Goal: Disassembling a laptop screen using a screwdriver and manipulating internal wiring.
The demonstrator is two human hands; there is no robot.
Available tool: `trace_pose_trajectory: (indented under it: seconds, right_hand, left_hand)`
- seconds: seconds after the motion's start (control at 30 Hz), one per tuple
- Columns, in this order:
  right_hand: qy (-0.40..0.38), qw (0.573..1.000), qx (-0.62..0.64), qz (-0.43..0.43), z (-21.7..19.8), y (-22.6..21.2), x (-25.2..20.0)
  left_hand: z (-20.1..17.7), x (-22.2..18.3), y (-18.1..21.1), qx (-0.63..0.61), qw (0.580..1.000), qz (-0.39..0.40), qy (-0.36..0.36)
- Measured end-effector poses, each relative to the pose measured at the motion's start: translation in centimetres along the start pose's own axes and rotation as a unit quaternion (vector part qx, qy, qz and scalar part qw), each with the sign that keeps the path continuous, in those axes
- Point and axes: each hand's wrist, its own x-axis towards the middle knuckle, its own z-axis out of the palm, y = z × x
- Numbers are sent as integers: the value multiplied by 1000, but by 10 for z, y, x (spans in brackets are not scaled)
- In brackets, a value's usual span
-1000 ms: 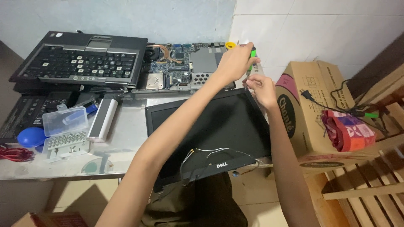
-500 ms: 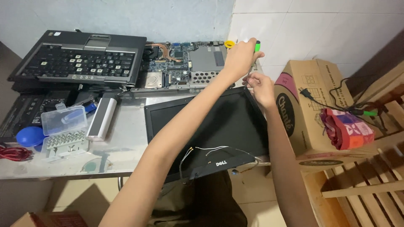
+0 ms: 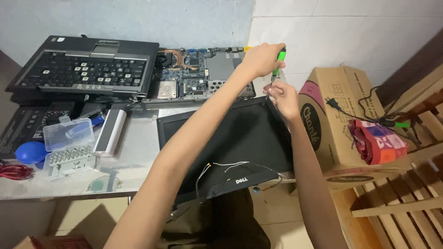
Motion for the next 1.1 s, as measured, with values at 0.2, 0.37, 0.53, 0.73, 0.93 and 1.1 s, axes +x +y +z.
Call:
trace_pose_trajectory:
  seconds: [0.2,0.37,0.53,0.73,0.93,1.1]
  right_hand:
    - [37,993,-101,-56,3,-10,-5]
    - [30,997,-68,-4,3,-13,-7]
    - [10,999,0,41,-2,13,3]
    - [-10,999,6,44,-5,24,7]
    - [7,999,37,18,-1,14,2]
    - [105,983,-148,-23,-1,-1,-4]
  left_hand:
    - [19,-10,7,-11,994,13,110]
    - [9,-27,20,-2,991,40,130]
    - [2,-22,30,-10,996,51,70]
    - [3,-26,39,18,995,36,88]
    - [14,0,19,-20,1000,9,22]
    - [-3,-31,36,-72,989,18,128]
